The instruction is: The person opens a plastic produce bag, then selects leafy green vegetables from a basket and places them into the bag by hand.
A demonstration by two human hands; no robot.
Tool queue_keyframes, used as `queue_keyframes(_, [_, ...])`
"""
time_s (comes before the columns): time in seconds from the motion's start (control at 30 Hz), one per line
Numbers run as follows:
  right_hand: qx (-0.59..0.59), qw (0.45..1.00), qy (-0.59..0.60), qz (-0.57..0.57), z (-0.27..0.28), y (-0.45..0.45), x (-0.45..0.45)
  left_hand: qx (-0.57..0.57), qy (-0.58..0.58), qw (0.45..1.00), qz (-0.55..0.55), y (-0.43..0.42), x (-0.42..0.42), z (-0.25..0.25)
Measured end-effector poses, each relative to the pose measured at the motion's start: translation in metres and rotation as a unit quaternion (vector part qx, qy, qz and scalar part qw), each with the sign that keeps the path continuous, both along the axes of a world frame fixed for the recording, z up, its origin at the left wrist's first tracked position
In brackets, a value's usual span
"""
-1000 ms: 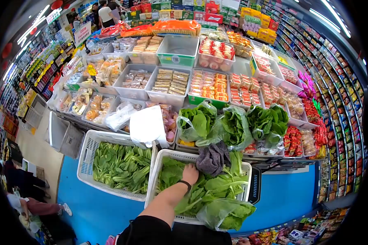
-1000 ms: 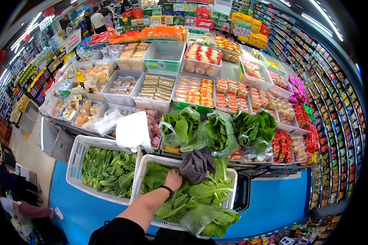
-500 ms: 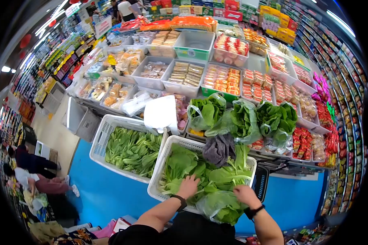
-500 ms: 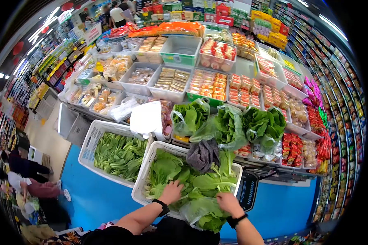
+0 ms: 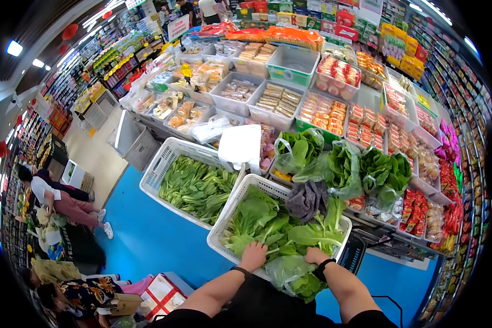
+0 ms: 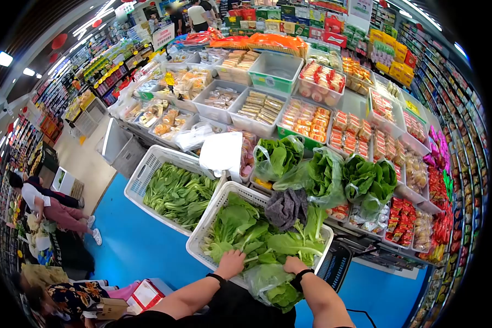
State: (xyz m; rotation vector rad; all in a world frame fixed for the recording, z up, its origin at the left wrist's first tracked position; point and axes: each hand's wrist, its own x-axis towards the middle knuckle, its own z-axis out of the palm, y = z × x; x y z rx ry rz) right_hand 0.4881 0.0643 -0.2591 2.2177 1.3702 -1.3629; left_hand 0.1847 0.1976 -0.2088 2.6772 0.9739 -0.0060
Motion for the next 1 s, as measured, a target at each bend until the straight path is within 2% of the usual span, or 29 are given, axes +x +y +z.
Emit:
queue_keyframes(0.13, [-0.027,0.999,0.005,0.032,0.004,0.005,0.003,-0.008,0.032,0.999,0.016,-0.004,0.004,-0.020])
queue_keyframes(0.23, [-0.039,0.998,0.029,0.036,0.016,0.011,0.001,0.022,0.014,0.999,0.035,0.001,0.011,-0.029])
queue_keyframes(0.47, [0.036,0.998,0.057,-0.003,0.054,0.010,0.002,-0.032,-0.042,0.997,0.056,0.017,0.011,-0.045])
queue_keyframes(0.57, [0.049,0.997,0.058,-0.023,0.090,0.019,0.004,-0.065,-0.056,0.994,0.063,0.020,0.012,-0.034])
queue_keyframes(0.63, [0.062,0.984,0.103,-0.132,0.112,0.021,0.002,-0.074,-0.070,0.993,0.057,0.023,0.012,-0.035])
queue_keyframes(0.77, [0.120,0.977,0.096,-0.146,0.121,0.022,-0.004,-0.094,-0.096,0.990,0.040,0.031,0.012,-0.026])
queue_keyframes(0.9, [0.180,0.976,0.058,-0.106,0.154,0.039,-0.038,-0.104,-0.131,0.985,0.048,0.047,0.008,0.003])
queue_keyframes(0.97, [0.195,0.974,0.056,-0.103,0.159,0.045,-0.056,-0.222,-0.217,0.942,0.129,0.056,0.004,0.009])
queue_keyframes(1.0, [0.221,0.963,0.086,-0.131,0.161,0.050,-0.064,-0.222,-0.215,0.942,0.131,0.061,-0.001,0.023])
